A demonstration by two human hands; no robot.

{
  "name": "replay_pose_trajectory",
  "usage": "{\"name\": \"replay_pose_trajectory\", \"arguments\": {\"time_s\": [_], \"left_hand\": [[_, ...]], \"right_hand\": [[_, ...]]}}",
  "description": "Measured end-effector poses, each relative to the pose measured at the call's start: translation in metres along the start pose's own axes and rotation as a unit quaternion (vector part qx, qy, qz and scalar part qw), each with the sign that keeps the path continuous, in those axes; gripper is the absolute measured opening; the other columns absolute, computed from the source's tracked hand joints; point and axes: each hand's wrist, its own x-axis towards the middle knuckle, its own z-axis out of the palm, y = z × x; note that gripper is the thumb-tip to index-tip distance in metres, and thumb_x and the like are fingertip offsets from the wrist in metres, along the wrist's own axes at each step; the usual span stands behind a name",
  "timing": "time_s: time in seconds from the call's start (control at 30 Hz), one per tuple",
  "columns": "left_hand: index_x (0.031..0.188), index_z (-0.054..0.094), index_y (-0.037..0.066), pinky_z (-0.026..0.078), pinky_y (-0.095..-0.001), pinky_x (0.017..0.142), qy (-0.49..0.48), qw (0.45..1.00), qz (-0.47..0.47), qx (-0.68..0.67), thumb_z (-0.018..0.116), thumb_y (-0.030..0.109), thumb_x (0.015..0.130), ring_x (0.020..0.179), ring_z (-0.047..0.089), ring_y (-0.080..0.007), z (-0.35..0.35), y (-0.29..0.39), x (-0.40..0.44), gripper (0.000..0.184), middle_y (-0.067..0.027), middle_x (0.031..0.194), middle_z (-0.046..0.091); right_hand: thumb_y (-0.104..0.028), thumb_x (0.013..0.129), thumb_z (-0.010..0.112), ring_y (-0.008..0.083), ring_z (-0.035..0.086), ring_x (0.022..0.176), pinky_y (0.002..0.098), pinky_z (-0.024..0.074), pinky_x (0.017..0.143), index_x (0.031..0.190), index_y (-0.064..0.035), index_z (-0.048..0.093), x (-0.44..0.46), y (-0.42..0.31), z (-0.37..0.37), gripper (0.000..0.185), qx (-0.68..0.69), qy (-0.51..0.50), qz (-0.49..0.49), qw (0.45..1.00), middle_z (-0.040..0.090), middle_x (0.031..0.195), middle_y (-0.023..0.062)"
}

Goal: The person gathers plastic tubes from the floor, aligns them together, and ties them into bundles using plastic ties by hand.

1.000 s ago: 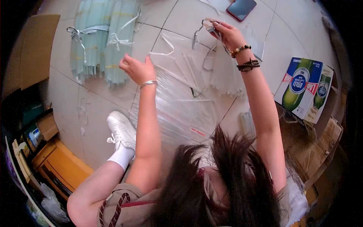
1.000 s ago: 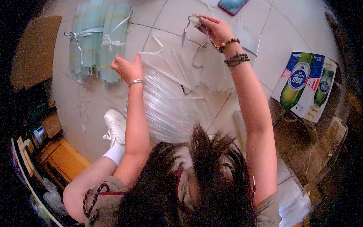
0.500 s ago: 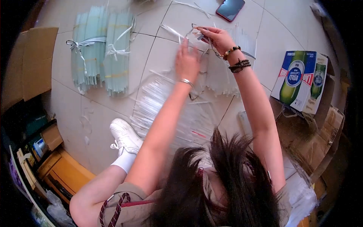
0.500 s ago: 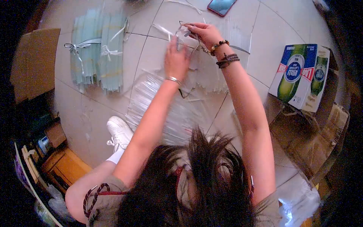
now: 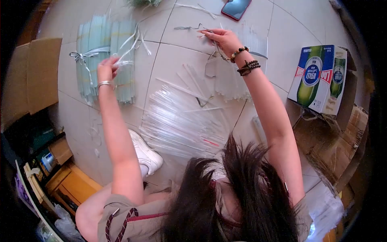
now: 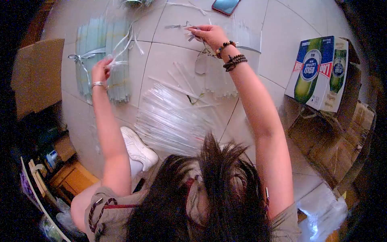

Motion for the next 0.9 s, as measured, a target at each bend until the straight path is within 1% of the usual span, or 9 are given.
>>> {"name": "replay_pose_trajectory", "arguments": {"time_s": [0.03,0.07,0.13,0.23,0.3,0.47,0.6,0.7,0.9], "left_hand": [[0.118,0.055,0.003,0.049,-0.0326,0.056,0.083,0.971,0.056,0.217,0.056,0.02,0.092,0.073,0.065,-0.0182,0.007,0.017,-0.022,0.031,-0.0159,0.121,0.063],[0.12,0.055,0.004,0.053,-0.0368,0.061,0.186,0.884,0.072,0.423,0.062,0.016,0.088,0.078,0.067,-0.0219,0.014,0.035,-0.045,0.036,-0.0175,0.125,0.06],[0.124,0.054,0.007,0.055,-0.0423,0.071,0.282,0.725,0.143,0.612,0.067,0.011,0.08,0.089,0.067,-0.0282,0.054,0.069,-0.114,0.046,-0.0189,0.127,0.056],[0.115,0.064,0.01,0.049,-0.0429,0.089,0.129,0.778,0.472,0.395,0.066,0.011,0.078,0.104,0.061,-0.0322,0.127,0.059,-0.163,0.037,-0.016,0.119,0.056],[0.112,0.067,0.01,0.049,-0.0413,0.084,-0.035,0.852,0.453,0.26,0.06,0.012,0.087,0.095,0.061,-0.0347,0.194,0.031,-0.159,0.026,-0.0153,0.094,0.066],[0.099,0.06,0.001,0.049,-0.0472,0.079,-0.024,0.937,0.238,0.255,0.058,0.01,0.087,0.092,0.06,-0.0408,0.279,-0.024,-0.144,0.015,-0.0213,0.091,0.064],[0.102,0.051,-0.004,0.048,-0.0494,0.08,0.042,0.968,0.16,0.191,0.057,0.007,0.084,0.09,0.059,-0.0443,0.31,-0.035,-0.178,0.022,-0.0262,0.093,0.061],[0.104,0.049,-0.003,0.047,-0.0483,0.081,0.118,0.974,0.145,0.129,0.056,0.006,0.084,0.092,0.059,-0.0423,0.336,-0.031,-0.204,0.023,-0.0247,0.096,0.06],[0.106,0.05,-0.004,0.047,-0.0441,0.085,0.063,0.985,0.124,0.101,0.065,0.014,0.083,0.096,0.058,-0.0372,0.326,-0.025,-0.205,0.032,-0.0233,0.101,0.059]], "right_hand": [[-0.016,0.094,0.064,0.0089,0.063,0.094,0.0196,0.0519,0.082,0.117,0.0006,0.066,0.0,0.0,0.0,0.029,-0.002,0.003,-0.001,1.0,0.068,0.108,0.0049],[-0.016,0.094,0.064,0.0087,0.063,0.093,0.0197,0.0518,0.082,0.117,0.0003,0.066,0.0,0.0,0.0,0.028,-0.004,0.006,-0.001,1.0,0.068,0.107,0.0047],[-0.016,0.093,0.064,0.0086,0.063,0.093,0.0199,0.0516,0.082,0.117,0.0002,0.066,0.0,-0.001,0.003,0.029,-0.007,-0.001,0.001,1.0,0.068,0.107,0.0043],[-0.017,0.093,0.065,0.0085,0.063,0.093,0.0205,0.0513,0.082,0.118,0.0015,0.065,-0.002,-0.005,0.004,0.031,-0.003,-0.027,0.002,1.0,0.068,0.106,0.0041],[-0.017,0.093,0.065,0.0083,0.063,0.092,0.0208,0.0511,0.082,0.118,0.0025,0.065,-0.003,-0.004,0.003,0.032,0.008,-0.031,-0.007,0.999,0.068,0.106,0.0042],[-0.018,0.093,0.064,0.0085,0.063,0.092,0.0216,0.0505,0.083,0.117,0.0005,0.067,-0.011,-0.003,0.003,0.03,0.038,-0.022,-0.045,0.998,0.069,0.104,0.0045],[-0.018,0.094,0.064,0.0086,0.063,0.094,0.0219,0.0499,0.083,0.116,-0.0001,0.067,-0.021,-0.007,0.007,0.029,-0.004,0.004,-0.106,0.994,0.07,0.104,0.0054],[-0.018,0.093,0.065,0.0075,0.063,0.093,0.0215,0.0494,0.081,0.115,0.0002,0.068,-0.025,-0.004,0.014,0.029,0.005,-0.009,-0.189,0.982,0.071,0.101,0.0051],[-0.015,0.094,0.063,0.0091,0.063,0.094,0.0226,0.0489,0.083,0.117,0.0018,0.066,-0.044,0.004,0.013,0.028,-0.043,-0.006,-0.142,0.989,0.071,0.103,0.007]]}}
